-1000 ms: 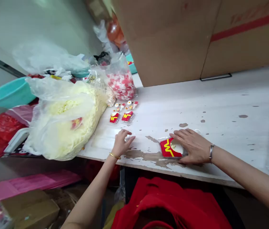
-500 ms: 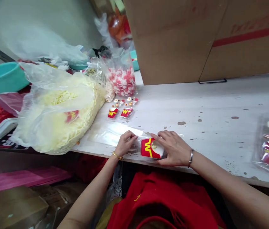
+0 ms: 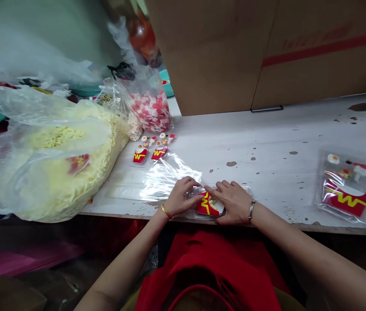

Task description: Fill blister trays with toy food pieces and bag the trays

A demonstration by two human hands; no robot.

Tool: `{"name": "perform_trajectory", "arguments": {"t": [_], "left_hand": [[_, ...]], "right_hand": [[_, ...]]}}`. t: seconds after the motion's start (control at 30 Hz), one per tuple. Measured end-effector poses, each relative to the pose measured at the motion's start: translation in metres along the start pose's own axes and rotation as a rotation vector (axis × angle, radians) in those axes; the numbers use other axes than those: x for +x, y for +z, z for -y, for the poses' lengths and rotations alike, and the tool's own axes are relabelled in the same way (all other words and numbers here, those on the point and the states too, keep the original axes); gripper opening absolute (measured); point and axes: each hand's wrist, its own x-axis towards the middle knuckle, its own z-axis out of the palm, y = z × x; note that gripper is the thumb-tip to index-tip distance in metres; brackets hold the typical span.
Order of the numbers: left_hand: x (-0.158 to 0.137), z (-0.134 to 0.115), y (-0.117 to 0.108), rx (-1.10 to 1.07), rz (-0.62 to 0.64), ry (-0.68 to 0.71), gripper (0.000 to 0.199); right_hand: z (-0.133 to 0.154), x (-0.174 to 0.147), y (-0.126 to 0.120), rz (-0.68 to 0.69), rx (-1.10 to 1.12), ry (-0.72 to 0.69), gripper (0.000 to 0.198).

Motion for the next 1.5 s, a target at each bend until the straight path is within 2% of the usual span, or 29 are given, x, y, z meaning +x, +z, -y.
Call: {"name": "perform_trajectory", "arguments": {"t": [0.07, 0.13, 0.2, 0.33, 0.4, 0.47, 0.57, 0.77, 0.9, 1.0, 1.1, 1.2, 1.27, 1.33, 1.43, 1.5], "left_hand": [[-0.003, -0.009, 0.0, 0.102, 0.019, 0.003, 0.049], [-0.006, -0.016, 0.003, 0.199, 0.037, -0.016, 0.052], [-0.007, -0.02, 0.009, 0.258, 0.029, -0.049, 0.046], [-0.013, -0.018, 0.013, 0.352, -0.078, -0.132, 0.035], [-0.019, -0.015, 0.012, 0.441, -0.103, -0.208, 0.02], [-0.026, -0.011, 0.011, 0.497, -0.076, -0.254, 0.007], [-0.033, -0.01, 0.012, 0.477, -0.033, -0.248, 0.021], [-0.03, -0.025, 0.022, 0.371, -0.06, -0.278, 0.018], [-0.023, -0.05, 0.037, 0.324, -0.058, -0.208, 0.015], [-0.013, -0.061, 0.038, 0.269, 0.076, -0.091, 0.017], [0.009, -0.055, 0.022, 0.201, 0.212, 0.043, 0.018], [0.038, -0.035, 0.002, 0.194, 0.229, 0.165, 0.029], [0.057, -0.02, -0.005, 0.202, 0.289, 0.259, 0.043], [0.072, -0.01, -0.007, 0.219, 0.37, 0.337, 0.048], [0.086, -0.003, -0.005, 0.229, 0.442, 0.412, 0.044], [0.093, -0.002, -0.005, 0.192, 0.507, 0.437, 0.033]], "right_hand": [[0.0, -0.001, 0.002, -0.009, 0.0, 0.019, 0.093], [0.0, -0.001, 0.003, -0.015, 0.001, 0.027, 0.092], [0.0, -0.002, 0.004, -0.016, 0.007, 0.033, 0.093], [0.0, -0.005, 0.005, -0.011, 0.026, 0.057, 0.093], [-0.001, -0.006, 0.006, -0.021, 0.035, 0.083, 0.093], [0.0, -0.005, 0.006, -0.035, 0.033, 0.13, 0.092], [0.0, -0.002, 0.006, -0.026, 0.012, 0.205, 0.092], [0.0, 0.005, 0.007, -0.001, -0.004, 0.302, 0.092], [0.002, 0.006, 0.007, -0.037, -0.023, 0.351, 0.087], [-0.007, -0.001, 0.006, -0.04, -0.046, 0.296, 0.088], [-0.023, -0.014, 0.004, -0.099, -0.06, 0.145, 0.105], [-0.036, -0.032, 0.005, -0.225, -0.078, 0.114, 0.115], [-0.038, -0.045, 0.01, -0.32, -0.067, 0.227, 0.111], [-0.037, -0.058, 0.021, -0.424, -0.023, 0.409, 0.105], [-0.033, -0.08, 0.046, -0.575, 0.106, 0.679, 0.092], [-0.029, -0.09, 0.061, -0.66, 0.218, 0.782, 0.074]]}}
